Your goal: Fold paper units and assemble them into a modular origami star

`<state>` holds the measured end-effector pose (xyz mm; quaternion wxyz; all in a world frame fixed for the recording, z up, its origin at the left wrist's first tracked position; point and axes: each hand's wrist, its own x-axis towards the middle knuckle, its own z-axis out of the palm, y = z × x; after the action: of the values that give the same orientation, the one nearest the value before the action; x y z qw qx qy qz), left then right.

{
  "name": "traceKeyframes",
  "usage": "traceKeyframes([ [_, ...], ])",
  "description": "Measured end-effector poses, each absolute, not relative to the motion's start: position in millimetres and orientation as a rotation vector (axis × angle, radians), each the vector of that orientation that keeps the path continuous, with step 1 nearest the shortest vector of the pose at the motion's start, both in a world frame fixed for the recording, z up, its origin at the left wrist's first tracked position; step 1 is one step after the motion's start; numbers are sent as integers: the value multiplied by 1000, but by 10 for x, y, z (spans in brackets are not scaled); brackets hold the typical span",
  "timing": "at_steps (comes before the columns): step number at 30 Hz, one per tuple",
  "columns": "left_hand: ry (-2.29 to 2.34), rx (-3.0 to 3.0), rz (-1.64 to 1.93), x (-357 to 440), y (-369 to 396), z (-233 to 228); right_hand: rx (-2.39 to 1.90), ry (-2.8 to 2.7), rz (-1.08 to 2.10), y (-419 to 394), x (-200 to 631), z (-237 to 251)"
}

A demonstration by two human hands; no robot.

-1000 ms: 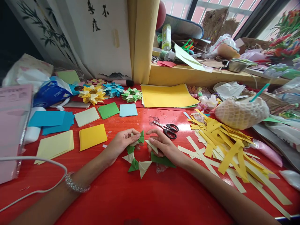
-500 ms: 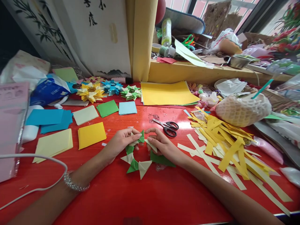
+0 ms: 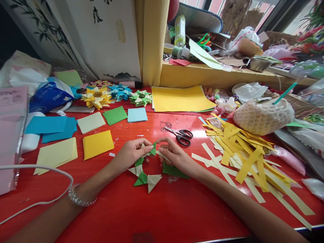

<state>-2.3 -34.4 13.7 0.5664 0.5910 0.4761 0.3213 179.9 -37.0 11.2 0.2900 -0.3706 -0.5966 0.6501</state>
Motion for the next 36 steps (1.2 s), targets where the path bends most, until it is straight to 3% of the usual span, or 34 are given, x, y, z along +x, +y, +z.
traceKeyframes([
  [14, 1082, 1168, 809, -28, -333, 186, -955, -1487, 2032, -285, 1869, 178],
  [25, 1078, 1128, 818, -39, -319, 174, -1059, -1500, 1569, -188, 1911, 143],
  [31, 1077, 1126, 843, -43, -322, 147, -1139, -1847, 1016, -225, 1917, 103],
  [33, 1052, 1106, 861, -46, -326, 155, -1129, -1974, 1001, -245, 1922, 109],
  [36, 988, 1063, 891, -48, -334, 175, -1095, -1984, 1220, -278, 1922, 130],
])
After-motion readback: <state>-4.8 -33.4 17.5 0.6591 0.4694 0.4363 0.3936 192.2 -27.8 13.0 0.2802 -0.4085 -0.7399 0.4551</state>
